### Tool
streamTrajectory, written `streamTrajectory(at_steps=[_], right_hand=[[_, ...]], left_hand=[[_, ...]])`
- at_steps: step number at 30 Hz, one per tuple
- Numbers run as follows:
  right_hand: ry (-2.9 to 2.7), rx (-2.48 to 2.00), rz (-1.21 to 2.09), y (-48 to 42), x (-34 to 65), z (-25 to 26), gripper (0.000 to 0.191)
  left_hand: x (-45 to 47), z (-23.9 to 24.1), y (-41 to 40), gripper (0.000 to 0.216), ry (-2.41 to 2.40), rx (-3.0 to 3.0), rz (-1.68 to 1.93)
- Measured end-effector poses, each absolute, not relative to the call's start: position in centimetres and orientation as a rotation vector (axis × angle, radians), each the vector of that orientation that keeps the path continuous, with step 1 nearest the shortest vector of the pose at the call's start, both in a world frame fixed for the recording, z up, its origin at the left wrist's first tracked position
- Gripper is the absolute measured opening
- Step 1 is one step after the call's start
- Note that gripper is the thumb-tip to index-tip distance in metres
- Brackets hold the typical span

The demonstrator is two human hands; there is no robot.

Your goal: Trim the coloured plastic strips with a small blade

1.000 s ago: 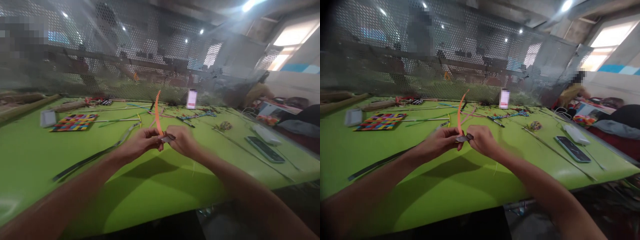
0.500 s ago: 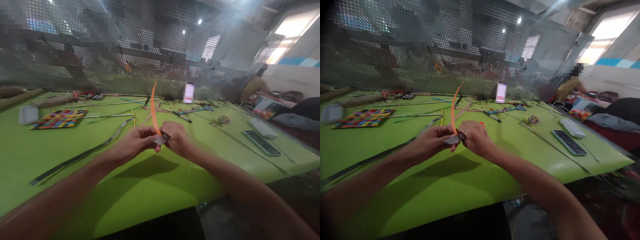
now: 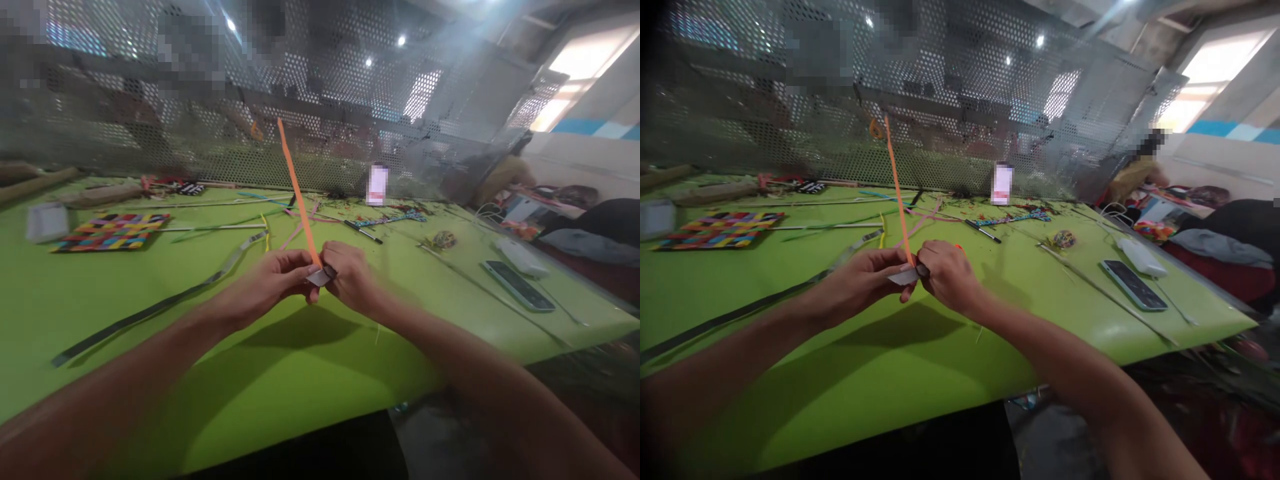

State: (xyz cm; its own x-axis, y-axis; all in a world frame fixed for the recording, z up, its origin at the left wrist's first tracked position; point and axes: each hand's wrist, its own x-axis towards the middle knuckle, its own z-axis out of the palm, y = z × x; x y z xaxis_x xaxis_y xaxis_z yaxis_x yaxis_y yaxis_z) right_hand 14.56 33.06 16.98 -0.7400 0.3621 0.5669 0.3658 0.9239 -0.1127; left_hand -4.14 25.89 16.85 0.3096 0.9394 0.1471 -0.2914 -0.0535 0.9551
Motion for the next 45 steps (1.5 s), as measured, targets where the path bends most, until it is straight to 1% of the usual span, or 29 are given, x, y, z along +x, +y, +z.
streamTrajectory(at_steps=[6,13,23,40,45], right_hand=[[-2.473,-0.541,-0.037,33.27,14.57,16.85,0.026],[-2.399,-0.401,-0.080,33.55,14.53,16.43,0.029],[-2.388,-0.393,-0.167,33.40,14.53,16.67,0.032],[-2.395,-0.386,-0.132,33.38,14.59,16.64,0.031],[-2.402,-0.364,-0.072,33.39,14.68,16.67,0.029]], left_hand=[[-3.97,17.24,25.79,0.035,0.684,1.146,1.156],[-3.96,17.05,25.72,0.028,0.659,1.116,1.134],[-3.79,17.15,25.82,0.027,0.664,1.089,1.137],[-3.96,16.82,25.79,0.026,0.651,1.081,1.116],[-3.97,16.77,25.82,0.026,0.660,1.087,1.106]])
